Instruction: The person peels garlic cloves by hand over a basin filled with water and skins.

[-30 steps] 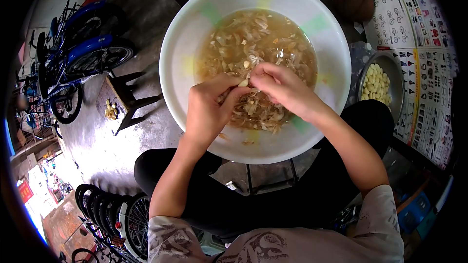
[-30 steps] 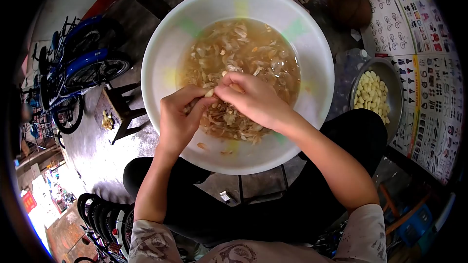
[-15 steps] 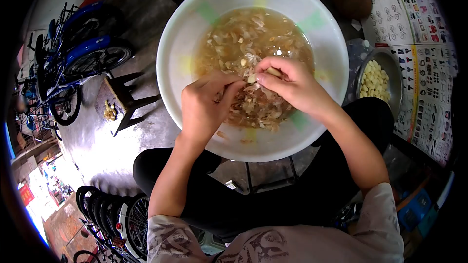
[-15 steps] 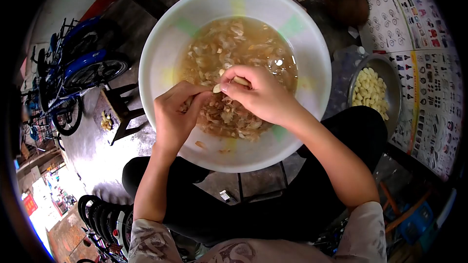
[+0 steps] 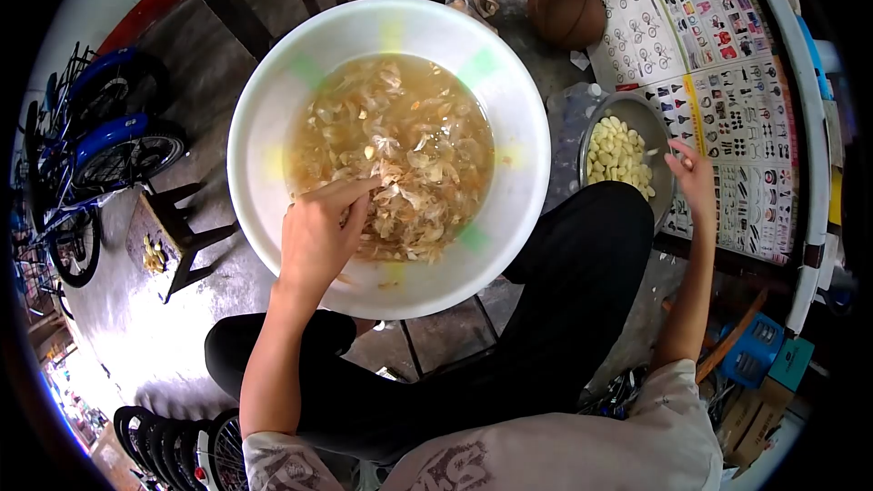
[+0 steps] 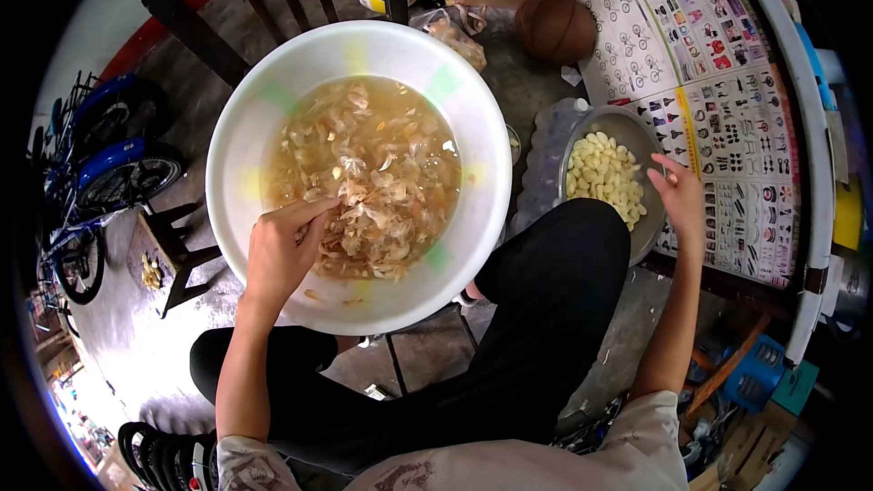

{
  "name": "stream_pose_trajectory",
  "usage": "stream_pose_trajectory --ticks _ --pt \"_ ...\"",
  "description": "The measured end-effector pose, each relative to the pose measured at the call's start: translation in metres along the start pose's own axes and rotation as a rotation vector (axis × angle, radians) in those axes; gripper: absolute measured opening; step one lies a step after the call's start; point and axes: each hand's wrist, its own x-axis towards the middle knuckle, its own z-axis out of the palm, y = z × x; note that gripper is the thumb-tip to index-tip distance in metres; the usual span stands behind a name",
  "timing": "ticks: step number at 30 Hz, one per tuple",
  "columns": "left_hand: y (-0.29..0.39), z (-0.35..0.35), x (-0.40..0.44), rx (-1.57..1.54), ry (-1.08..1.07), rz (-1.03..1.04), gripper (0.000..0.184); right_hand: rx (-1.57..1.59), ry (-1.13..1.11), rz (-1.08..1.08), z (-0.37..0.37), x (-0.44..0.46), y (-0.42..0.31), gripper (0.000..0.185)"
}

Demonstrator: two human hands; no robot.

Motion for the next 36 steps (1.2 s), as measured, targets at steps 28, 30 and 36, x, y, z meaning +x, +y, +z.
stream_pose_trajectory --ticks 28,30,36 --pt "-0.021 -0.008 0.003 -0.512 -0.058 -0.352 0.024 0.577 -1.042 -0.212 0.278 -0.094 -0.21 0.031" --pt "-0.023 -0.004 0.001 -0.455 0.011 -0.322 0.025 0.657 -1.087 -0.139 0.277 -0.091 -0.207 0.028" --pt "-0.013 -0.006 0.003 -0.438 -0.083 -0.364 0.025 0.684 -1.07 -0.053 0.278 -0.092 -0.203 0.02"
